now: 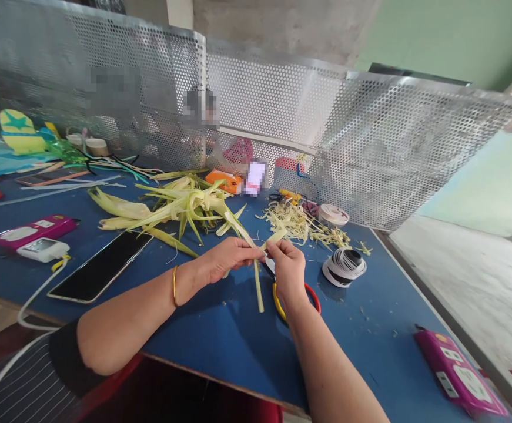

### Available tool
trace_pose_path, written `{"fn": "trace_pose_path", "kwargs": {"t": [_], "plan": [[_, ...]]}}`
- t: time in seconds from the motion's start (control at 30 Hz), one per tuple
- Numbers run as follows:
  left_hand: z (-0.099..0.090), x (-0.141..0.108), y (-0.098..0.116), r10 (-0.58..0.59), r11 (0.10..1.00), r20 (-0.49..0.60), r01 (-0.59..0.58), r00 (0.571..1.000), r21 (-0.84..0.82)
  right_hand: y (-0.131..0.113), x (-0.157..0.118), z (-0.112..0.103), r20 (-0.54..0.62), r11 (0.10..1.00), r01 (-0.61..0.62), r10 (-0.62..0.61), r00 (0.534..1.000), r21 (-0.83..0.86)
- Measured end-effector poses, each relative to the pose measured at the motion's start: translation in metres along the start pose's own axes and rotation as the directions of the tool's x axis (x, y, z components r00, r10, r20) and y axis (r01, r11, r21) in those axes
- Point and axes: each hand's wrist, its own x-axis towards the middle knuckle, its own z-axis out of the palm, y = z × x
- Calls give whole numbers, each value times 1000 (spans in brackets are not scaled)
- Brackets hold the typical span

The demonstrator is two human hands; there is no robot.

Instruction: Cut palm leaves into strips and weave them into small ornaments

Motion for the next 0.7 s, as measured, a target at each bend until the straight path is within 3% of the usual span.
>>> {"fn": "trace_pose_path", "kwargs": {"t": [0.2,0.27,0.33,0.4,0.47,0.57,0.63,0.7], "plan": [[-2,-1,2,46,999,39,-46,998,17,1,2,-4,-17,993,7,-9,1000,-120],[-3,-2,1,47,998,59,-49,997,41,-3,5,-9,-100,967,85,-112,989,-240],[-4,-2,1,44,995,63,-50,997,81,-8,7,-13,-147,904,221,-291,945,-366],[-2,-3,1,52,990,68,-61,996,126,-13,7,-15,-41,855,307,-355,934,-419],[-1,-4,1,72,983,118,-90,990,157,-18,5,-13,156,892,248,-202,967,-378],[3,-5,1,79,976,220,-120,972,181,-21,-1,-9,368,966,22,77,927,-257],[4,-6,1,61,978,247,-107,967,177,-23,-3,-7,381,984,-70,130,916,-167],[4,-6,1,38,985,247,-78,968,156,-23,-4,-6,315,989,-112,136,939,-94]]}}
